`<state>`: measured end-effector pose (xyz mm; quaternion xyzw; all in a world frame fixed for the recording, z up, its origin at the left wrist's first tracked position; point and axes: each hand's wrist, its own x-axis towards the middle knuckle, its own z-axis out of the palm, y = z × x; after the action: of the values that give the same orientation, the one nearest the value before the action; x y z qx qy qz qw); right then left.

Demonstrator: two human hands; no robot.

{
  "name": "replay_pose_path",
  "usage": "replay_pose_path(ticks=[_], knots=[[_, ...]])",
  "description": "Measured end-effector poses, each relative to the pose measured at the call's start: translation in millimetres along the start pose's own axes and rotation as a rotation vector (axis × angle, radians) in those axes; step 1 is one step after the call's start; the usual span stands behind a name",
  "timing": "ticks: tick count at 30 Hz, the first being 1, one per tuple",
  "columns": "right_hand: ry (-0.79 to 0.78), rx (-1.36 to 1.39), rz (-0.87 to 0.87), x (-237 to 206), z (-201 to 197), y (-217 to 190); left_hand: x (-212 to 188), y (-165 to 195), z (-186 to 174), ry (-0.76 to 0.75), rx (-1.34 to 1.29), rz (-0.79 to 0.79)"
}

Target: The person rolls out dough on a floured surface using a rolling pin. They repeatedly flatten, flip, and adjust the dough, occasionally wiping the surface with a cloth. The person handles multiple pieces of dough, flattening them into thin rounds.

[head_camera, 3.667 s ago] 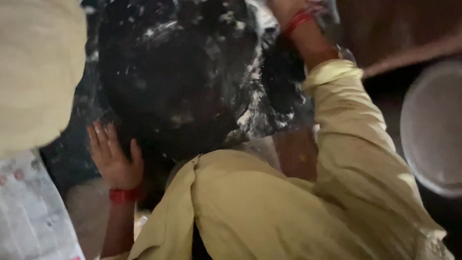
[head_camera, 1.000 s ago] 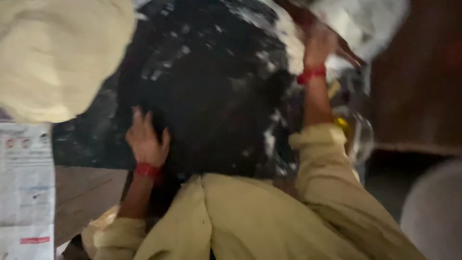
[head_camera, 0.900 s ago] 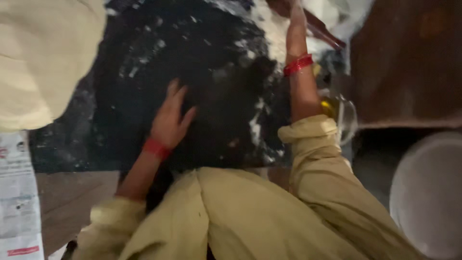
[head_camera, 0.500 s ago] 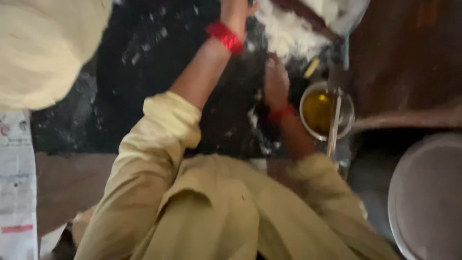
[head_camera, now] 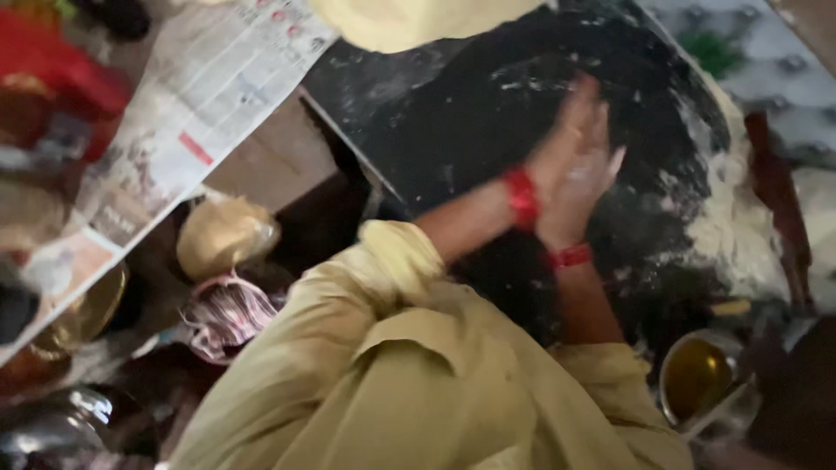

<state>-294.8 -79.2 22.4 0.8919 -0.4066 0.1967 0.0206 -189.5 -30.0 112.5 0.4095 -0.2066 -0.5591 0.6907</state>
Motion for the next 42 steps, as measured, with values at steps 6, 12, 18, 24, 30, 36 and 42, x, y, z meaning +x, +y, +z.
replay_pose_path(ticks=[6, 12, 18, 24, 30, 36, 42], knots=[[-0.259, 0.277, -0.151, -21, -24, -63, -117, 38, -200, 0.115, 0.409, 0.309], [-0.393, 0.225, -0.305, -17, 8, -88, -358, -103, -330, 0.492, 1.442, -0.865], [-0.270, 0.356, -0.300, -15, -1, -113, -520, -186, -334, 0.576, 1.179, -1.388], [-0.110, 0.521, -0.222, -43, -52, -105, -512, -169, -352, 0.986, 1.078, -1.002], [0.001, 0.277, -0.217, -159, -70, -34, -484, -111, -406, 1.173, 1.468, -0.875], [-0.048, 0.086, -0.037, -317, -95, -24, -501, -120, -431, 0.953, 1.258, -1.048], [-0.135, 0.250, 0.116, -371, -119, -30, -482, -103, -464, 0.908, 1.324, -0.642]])
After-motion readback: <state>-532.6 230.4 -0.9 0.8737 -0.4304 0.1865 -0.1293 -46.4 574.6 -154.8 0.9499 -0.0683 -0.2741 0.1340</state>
